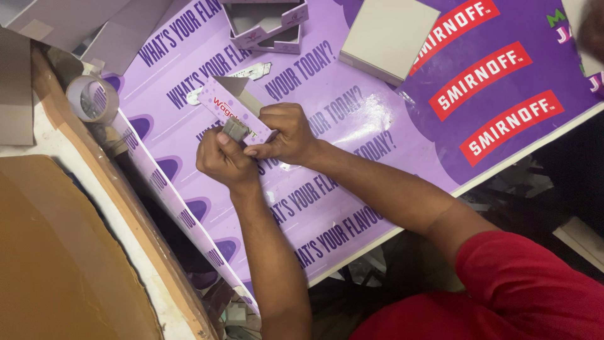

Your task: The person assembles small purple and white cardboard boxes by folding flaps and securing them with tape. They handle multiple boxes one at a time, using a handheld tape dispenser to seal edges and corners.

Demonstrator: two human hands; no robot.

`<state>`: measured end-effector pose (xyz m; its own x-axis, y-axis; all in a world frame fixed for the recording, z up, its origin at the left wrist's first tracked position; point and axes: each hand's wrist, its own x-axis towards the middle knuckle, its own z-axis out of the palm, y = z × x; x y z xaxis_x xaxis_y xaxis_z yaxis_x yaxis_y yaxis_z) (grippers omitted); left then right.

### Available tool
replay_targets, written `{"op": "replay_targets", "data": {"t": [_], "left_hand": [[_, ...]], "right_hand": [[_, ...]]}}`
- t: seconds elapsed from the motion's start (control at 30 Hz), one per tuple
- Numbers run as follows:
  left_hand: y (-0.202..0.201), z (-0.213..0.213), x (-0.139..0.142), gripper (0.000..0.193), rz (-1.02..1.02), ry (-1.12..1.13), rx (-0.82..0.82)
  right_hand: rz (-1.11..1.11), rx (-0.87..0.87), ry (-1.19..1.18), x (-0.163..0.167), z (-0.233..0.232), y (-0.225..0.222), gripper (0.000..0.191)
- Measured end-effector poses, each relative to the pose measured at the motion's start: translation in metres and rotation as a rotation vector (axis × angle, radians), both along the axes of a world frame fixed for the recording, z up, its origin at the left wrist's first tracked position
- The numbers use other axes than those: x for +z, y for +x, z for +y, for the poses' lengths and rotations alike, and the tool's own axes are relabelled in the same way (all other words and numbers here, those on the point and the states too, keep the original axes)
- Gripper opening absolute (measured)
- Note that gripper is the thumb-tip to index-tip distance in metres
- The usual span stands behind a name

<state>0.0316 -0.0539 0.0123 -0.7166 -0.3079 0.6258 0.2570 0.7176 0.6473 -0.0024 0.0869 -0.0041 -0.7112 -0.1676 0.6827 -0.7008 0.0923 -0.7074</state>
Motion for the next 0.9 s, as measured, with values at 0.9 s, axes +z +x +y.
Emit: {"op": "replay_targets", "data": {"t": [0.9], "left_hand": [[-0.0001,0.0003,0.0010,0.058,-0.009,0.000,-0.002]], "right_hand": [[0.004,-0.016,0.004,-0.0001,-0.0002,-0.0007,0.059]]}}
